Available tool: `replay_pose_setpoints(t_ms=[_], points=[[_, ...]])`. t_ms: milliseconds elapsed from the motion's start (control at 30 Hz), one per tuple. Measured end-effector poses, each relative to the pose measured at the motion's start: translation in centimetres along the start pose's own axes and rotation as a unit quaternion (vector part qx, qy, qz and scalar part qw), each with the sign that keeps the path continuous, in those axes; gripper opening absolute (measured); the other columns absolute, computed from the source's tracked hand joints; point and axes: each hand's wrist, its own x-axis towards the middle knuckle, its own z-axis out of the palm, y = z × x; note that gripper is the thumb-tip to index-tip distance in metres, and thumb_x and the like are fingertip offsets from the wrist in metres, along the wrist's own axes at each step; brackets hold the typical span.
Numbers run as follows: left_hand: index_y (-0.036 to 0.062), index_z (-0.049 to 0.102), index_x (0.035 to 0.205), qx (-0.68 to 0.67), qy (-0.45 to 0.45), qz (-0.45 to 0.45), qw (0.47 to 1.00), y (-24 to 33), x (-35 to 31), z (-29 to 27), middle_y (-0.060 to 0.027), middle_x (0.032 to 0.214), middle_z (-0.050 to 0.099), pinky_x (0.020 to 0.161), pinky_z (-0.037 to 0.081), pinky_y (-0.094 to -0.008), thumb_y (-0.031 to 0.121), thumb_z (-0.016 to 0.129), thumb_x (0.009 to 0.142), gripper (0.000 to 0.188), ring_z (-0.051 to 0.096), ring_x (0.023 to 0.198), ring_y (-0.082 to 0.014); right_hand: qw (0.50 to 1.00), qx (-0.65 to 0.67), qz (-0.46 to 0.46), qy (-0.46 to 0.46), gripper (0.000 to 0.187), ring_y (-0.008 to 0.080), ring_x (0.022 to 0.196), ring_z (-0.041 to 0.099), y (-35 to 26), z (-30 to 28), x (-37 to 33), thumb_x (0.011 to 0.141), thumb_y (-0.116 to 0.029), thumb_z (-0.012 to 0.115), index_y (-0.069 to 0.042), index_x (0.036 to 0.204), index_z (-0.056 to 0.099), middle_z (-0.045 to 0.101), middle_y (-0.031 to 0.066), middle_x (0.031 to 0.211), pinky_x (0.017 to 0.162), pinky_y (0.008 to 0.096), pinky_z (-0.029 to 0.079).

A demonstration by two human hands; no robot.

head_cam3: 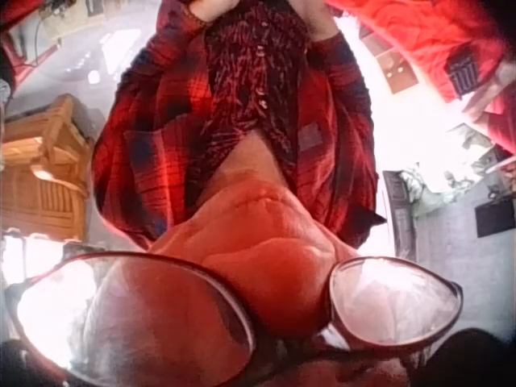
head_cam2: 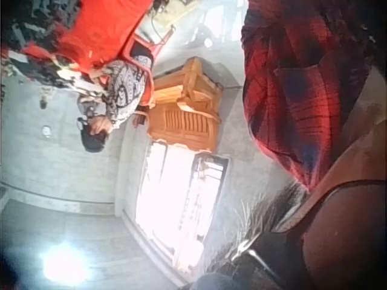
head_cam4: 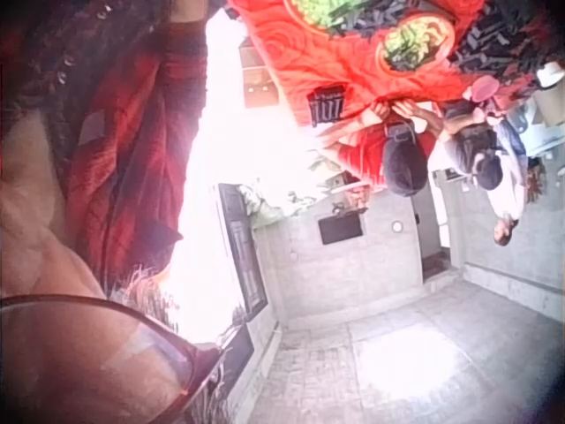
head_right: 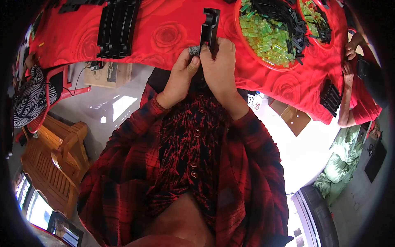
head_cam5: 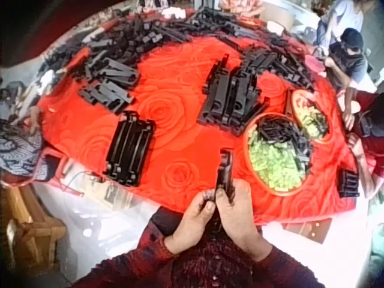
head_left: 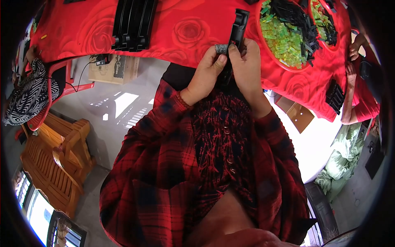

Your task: The person assembles plastic level bodies by inserting small vials and components into black plastic frames by hand, moving and organizing the frames on the table.

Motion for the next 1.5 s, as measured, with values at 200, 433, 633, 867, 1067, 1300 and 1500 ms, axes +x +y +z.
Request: replay_pose_setpoints(t_ms=[200,433,633,867,1067,1300,1500], points=[[0.0043,0.056,0.125,0.034,-0.033,-0.051,0.998,1.0,0.8,-1.0,0.007,0.098,0.053,0.073,0.039,-0.0189,0.016,0.054,0.105,0.024,0.043,0.082,-0.0027,0.997,0.068,0.038,-0.02,0.032,0.0208,0.085,0.058,0.7,-1.1,0.8,0.087,-0.014,0.071,0.005,0.111,0.06,0.058,0.0143,0.099,0.074,0.0341,0.049],[0.0039,0.059,0.123,0.059,-0.039,-0.039,0.997,0.6,1.5,-0.5,0.0071,0.094,0.055,0.072,0.04,-0.0192,0.02,0.055,0.105,0.025,0.046,0.081,-0.0026,0.986,-0.095,-0.123,0.067,0.043,0.0233,0.093,0.057,-2.4,-1.7,0.0,0.086,-0.012,0.072,0.0,0.124,0.057,0.054,0.0134,0.113,0.083,0.0368,0.047],[0.0033,0.058,0.125,0.104,-0.019,-0.083,0.991,1.3,1.4,-0.6,0.0055,0.101,0.059,0.077,0.042,-0.0196,0.02,0.054,0.105,0.026,0.048,0.086,-0.0034,0.911,-0.309,-0.26,0.086,0.041,0.0236,0.104,0.053,-1.8,-2.1,0.2,0.085,-0.019,0.073,-0.011,0.124,0.064,0.055,0.0096,0.11,0.093,0.0432,0.033],[0.0016,0.057,0.124,0.108,-0.026,-0.055,0.992,0.3,1.5,-0.8,0.0042,0.103,0.059,0.081,0.044,-0.021,0.018,0.055,0.104,0.026,0.05,0.09,-0.0044,0.892,-0.347,-0.28,0.069,0.026,0.0215,0.1,0.054,-1.5,-2.1,0.4,0.086,-0.015,0.069,-0.016,0.112,0.072,0.057,0.0047,0.105,0.089,0.0406,0.033],[0.0008,0.057,0.123,0.117,-0.022,-0.049,0.992,0.2,1.5,-0.9,0.0046,0.101,0.058,0.08,0.044,-0.021,0.021,0.056,0.104,0.027,0.049,0.09,-0.0047,0.896,-0.33,-0.292,0.051,0.016,0.024,0.099,0.057,-1.7,-2.6,1.0,0.084,-0.017,0.071,-0.014,0.1,0.071,0.057,0.005,0.104,0.089,0.0414,0.032],[0.002,0.058,0.121,0.139,-0.022,-0.046,0.989,0.0,1.6,-0.8,0.007,0.093,0.053,0.072,0.041,-0.0205,0.021,0.056,0.104,0.026,0.045,0.081,-0.0038,0.897,-0.323,-0.3,0.04,0.014,0.0253,0.101,0.056,-1.7,-2.8,1.7,0.082,-0.016,0.073,-0.013,0.095,0.07,0.057,0.0056,0.104,0.091,0.042,0.032],[0.0021,0.058,0.121,0.141,-0.027,-0.049,0.988,0.4,1.6,-0.6,0.0074,0.092,0.052,0.07,0.04,-0.0201,0.02,0.056,0.104,0.024,0.044,0.08,-0.0034,0.907,-0.307,-0.286,0.028,0.011,0.0251,0.101,0.056,-2.0,-3.2,1.7,0.082,-0.015,0.072,-0.013,0.093,0.07,0.058,0.0048,0.103,0.092,0.042,0.031]])
